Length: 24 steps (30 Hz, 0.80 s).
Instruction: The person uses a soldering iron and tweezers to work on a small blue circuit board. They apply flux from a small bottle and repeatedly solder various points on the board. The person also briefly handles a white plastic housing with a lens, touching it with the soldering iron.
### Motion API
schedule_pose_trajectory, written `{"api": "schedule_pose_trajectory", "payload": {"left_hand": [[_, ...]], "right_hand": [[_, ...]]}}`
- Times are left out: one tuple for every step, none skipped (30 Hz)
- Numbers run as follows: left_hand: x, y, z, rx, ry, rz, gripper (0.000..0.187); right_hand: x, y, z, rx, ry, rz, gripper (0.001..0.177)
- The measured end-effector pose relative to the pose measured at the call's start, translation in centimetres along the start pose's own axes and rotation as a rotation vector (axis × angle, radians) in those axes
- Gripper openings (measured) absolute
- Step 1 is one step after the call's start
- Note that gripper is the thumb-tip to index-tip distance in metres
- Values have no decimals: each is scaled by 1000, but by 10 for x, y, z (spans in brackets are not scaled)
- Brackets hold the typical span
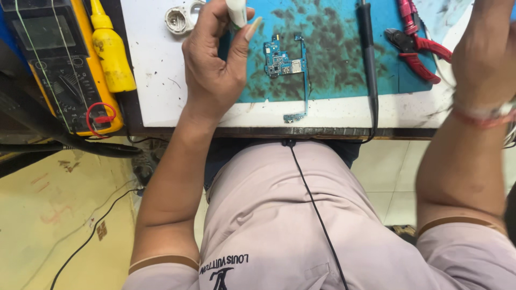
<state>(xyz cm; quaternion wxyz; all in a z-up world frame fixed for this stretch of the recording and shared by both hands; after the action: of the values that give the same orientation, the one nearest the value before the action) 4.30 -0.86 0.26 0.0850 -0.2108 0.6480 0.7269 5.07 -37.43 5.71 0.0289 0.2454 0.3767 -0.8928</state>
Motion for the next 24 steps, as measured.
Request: {"api": "schedule_pose_trajectory", "payload": {"left_hand": [[2, -1, -1, -19, 3, -9, 16], [2, -2, -1, -36, 7, -21, 17], [2, -2, -1, -44, 9, -38, 17], [2, -1, -1, -59, 11, -51, 17], [2, 0, -1, -73, 13, -64, 17], [2, 1, -1, -93, 13, -68, 18], [2, 1, 0, -114, 12, -71, 18], [3, 1, 1, -119, 9, -66, 18], [2, -1, 1, -123, 6, -61, 18], [5, 0, 2, -126, 3, -55, 18], [7, 1, 2, -128, 0, -49, 18], [5, 2, 0, -129, 8, -60, 17], [2, 2, -2, -128, 10, -73, 17], [2, 2, -2, -134, 14, -76, 17], [1, 1, -2, -138, 13, -81, 16], [4, 2, -1, -142, 15, -74, 16], [6, 2, 1, -146, 18, -67, 16], [6, 2, -1, -142, 23, -68, 16], [6, 3, -1, -143, 29, -68, 17], [5, 3, -2, -142, 32, -69, 17], [4, 4, -2, -146, 35, -70, 17], [4, 5, -2, -148, 35, -69, 17], [4, 5, -2, -149, 35, -67, 17], [4, 6, -2, -150, 34, -65, 16]], "right_hand": [[9, -14, -6, -102, 17, -46, 10], [19, -30, -15, -177, -11, -54, 10], [28, -47, -25, -239, -45, -63, 10], [35, -64, -36, -305, -71, -72, 10], [37, -79, -43, -173, -114, 48, 10], [36, -92, -50, -36, -133, 162, 12], [35, -102, -55, 99, -150, 276, 16], [34, -110, -56, 38, -108, 259, 16], [34, -114, -57, -23, -66, 241, 17], [37, -118, -56, -75, -19, 220, 19], [42, -120, -59, -292, -2, 22, 20], [44, -121, -66, -505, 25, -162, 22], [44, -121, -69, -631, 38, -218, 23], [44, -121, -73, -760, 45, -282, 24], [43, -122, -79, -801, 38, -218, 24], [43, -123, -83, -823, 30, -198, 24], [43, -124, -88, -845, 21, -178, 24], [41, -125, -92, -847, 25, -185, 24], [39, -126, -94, -841, 17, -175, 24], [37, -127, -96, -833, 13, -163, 23], [35, -127, -97, -817, -2, -135, 23], [35, -127, -98, -804, -7, -120, 22], [36, -127, -98, -791, -11, -105, 21], [37, -127, -98, -785, -8, -101, 21]]}}
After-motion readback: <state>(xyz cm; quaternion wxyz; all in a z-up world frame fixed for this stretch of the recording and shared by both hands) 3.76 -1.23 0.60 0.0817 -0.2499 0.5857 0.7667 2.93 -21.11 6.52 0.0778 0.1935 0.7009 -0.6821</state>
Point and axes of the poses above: each hand's wrist, its own x-axis away from the middle knuckle, its own z-axis out of the back of the hand, y = z × x, the point moved 1 cm from there along -x, towards the middle knuckle, and after that the axes turned 13 degrees about y, right-handed, at the moved point
